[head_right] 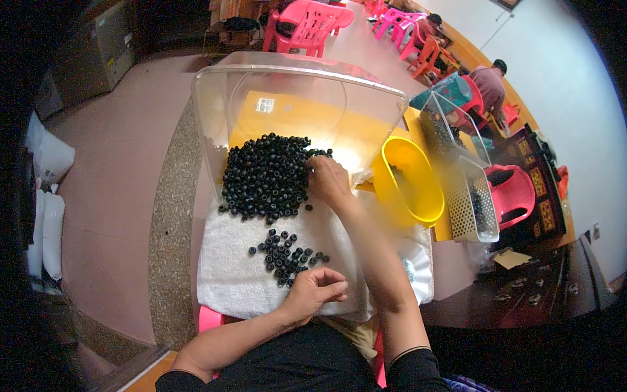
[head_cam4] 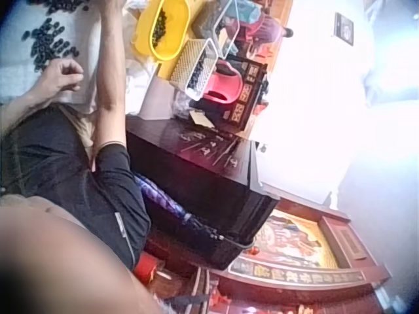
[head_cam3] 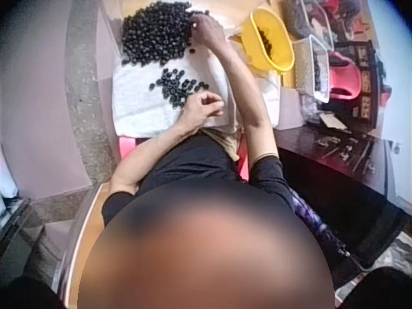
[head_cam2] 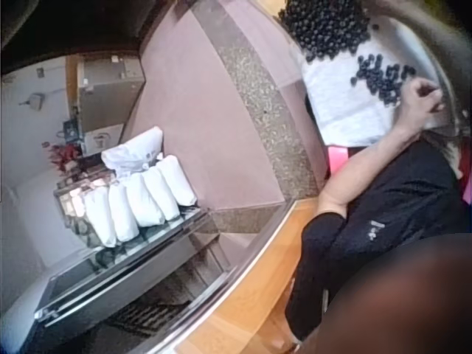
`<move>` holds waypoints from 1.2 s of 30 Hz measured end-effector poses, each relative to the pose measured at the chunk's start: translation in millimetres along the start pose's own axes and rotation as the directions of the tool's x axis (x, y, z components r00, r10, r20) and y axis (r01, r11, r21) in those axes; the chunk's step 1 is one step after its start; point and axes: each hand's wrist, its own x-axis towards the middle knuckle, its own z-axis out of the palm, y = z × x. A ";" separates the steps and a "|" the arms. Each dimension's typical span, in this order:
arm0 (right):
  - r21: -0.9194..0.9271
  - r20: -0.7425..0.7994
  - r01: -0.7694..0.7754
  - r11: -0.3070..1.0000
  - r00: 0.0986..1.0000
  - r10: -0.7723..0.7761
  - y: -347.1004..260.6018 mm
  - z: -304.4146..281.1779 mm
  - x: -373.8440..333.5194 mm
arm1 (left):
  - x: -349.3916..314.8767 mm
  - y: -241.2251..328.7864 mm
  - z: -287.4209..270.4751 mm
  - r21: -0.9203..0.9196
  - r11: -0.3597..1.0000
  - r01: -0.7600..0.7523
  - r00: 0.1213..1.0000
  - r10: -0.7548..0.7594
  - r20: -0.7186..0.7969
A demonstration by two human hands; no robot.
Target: Inspect and sort individual black beads by hand at a workbench.
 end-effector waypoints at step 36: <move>-0.071 0.131 -0.035 0.997 0.990 0.044 2.3 -0.3 0.1 | 1.6 -3.3 -4.2 0.022 1.000 0.021 1.000 -0.021 -0.009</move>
